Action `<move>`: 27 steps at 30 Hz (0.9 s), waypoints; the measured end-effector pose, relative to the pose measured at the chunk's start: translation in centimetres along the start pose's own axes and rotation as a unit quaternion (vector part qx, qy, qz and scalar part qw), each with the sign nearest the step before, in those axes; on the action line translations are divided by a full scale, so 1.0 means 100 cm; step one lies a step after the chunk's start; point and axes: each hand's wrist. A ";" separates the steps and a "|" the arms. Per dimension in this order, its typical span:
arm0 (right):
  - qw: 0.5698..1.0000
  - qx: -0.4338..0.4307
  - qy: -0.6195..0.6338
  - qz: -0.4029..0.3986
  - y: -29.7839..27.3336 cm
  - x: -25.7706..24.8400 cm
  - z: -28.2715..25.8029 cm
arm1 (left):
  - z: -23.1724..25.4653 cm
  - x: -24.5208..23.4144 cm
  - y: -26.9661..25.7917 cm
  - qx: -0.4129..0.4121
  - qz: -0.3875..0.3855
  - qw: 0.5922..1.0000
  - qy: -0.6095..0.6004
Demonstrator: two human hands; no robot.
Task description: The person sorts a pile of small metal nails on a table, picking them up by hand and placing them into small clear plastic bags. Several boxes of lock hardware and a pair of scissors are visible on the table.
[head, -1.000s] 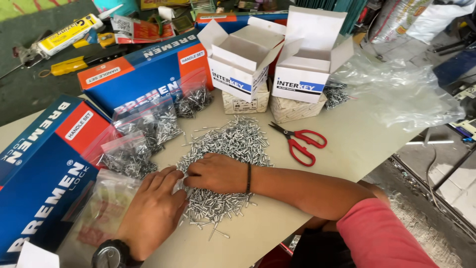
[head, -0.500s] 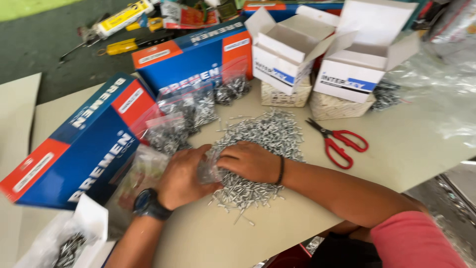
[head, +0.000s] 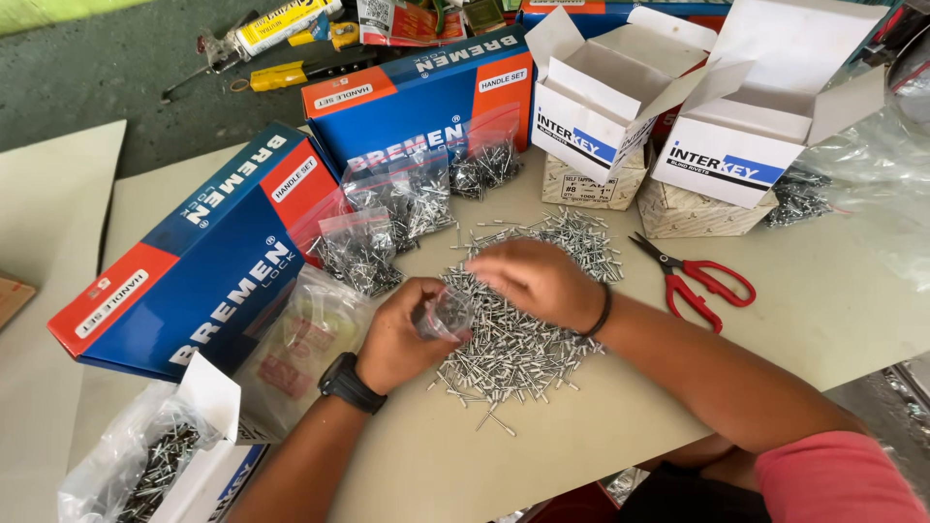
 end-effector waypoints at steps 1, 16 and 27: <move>1.000 0.001 0.000 -0.003 0.004 -0.010 0.001 | -0.004 0.000 0.001 -0.001 0.001 1.000 -0.003; 0.953 0.100 -0.163 -0.237 0.006 -0.023 0.014 | 0.020 -0.020 0.012 -0.005 0.006 1.000 -0.020; 0.966 0.224 0.030 -0.122 0.016 -0.026 -0.003 | -0.005 -0.009 0.006 0.007 0.065 0.996 -0.055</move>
Point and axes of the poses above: each hand's wrist, its own y-axis towards the middle knuckle, its own x-axis out of the palm, z = x × y, and after that the axes turned 1 degree about -x, right-handed
